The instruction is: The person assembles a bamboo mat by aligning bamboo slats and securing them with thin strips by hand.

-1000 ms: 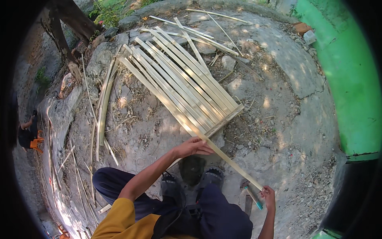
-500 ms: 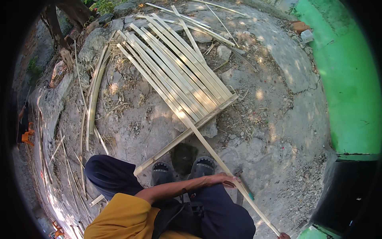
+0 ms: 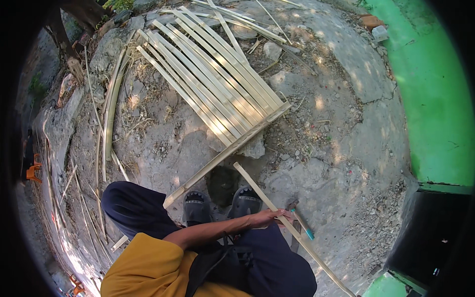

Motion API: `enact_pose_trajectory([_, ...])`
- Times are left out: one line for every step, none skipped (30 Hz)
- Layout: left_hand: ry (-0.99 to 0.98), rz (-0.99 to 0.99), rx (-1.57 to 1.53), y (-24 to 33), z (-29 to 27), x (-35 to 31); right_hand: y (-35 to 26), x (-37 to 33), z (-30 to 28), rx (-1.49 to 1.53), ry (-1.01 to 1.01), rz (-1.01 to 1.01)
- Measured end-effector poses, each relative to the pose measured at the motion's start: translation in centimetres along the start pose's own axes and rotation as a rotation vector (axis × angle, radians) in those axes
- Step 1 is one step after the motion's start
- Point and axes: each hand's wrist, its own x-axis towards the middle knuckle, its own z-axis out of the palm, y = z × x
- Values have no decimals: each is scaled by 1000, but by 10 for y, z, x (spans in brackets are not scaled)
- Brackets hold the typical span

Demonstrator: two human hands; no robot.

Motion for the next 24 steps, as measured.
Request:
enact_pose_trajectory([35,27,-29,1,-2,-1,0,4,3,1,25,2])
enact_pose_trajectory([37,27,-28,4,-3,-2,-1,9,5,5,46,-3])
enact_pose_trajectory([100,4,-58,8,-5,-3,-3,14,9,5,66,-5])
enact_pose_trajectory([162,-17,-89,11,-5,-4,-5,19,12,9,87,-9])
enact_pose_trajectory([168,-12,-85,13,-6,-4,-11,26,17,8,102,-13])
enact_pose_trajectory([213,5,-153,15,-8,-4,-16,33,23,7,117,-16])
enact_pose_trajectory([257,22,-221,17,-9,-4,-21,38,28,3,133,-11])
enact_pose_trajectory([261,29,-216,20,-11,-6,-25,43,33,1,146,-14])
enact_pose_trajectory([303,46,-238,22,-9,-6,-27,48,37,1,163,-6])
enact_pose_trajectory([344,62,-259,24,-7,-6,-26,50,39,5,180,-3])
enact_pose_trajectory([348,67,-257,24,-8,-7,-28,53,43,3,189,-1])
enact_pose_trajectory([355,64,-202,23,-8,-8,-29,57,47,1,201,2])
enact_pose_trajectory([362,61,-147,22,-8,-9,-31,62,54,6,213,5])
enact_pose_trajectory([361,67,-149,21,-9,-9,-34,65,59,1,228,8])
enact_pose_trajectory([381,62,-141,21,-11,-10,-35,67,63,-2,241,13])
enact_pose_trajectory([400,55,-133,20,-12,-11,-37,69,67,-7,251,19])
enact_pose_trajectory([399,54,-131,19,-14,-11,-38,72,73,-7,258,24])
enact_pose_trajectory([415,55,-129,18,-17,-11,-39,75,79,-4,266,27])
enact_pose_trajectory([431,55,-128,17,-19,-10,-40,77,87,-3,276,35])
enact_pose_trajectory([429,51,-129,17,-18,-9,-39,77,92,-7,286,43])
enact_pose_trajectory([446,48,-121,18,-17,-7,-38,78,98,-6,295,58])
enact_pose_trajectory([464,45,-112,18,-16,-6,-37,78,103,-7,307,73])
enact_pose_trajectory([468,44,-115,16,-15,-5,-39,81,107,-14,316,82])
enact_pose_trajectory([519,57,-135,14,-15,-2,-39,81,111,-21,327,97])
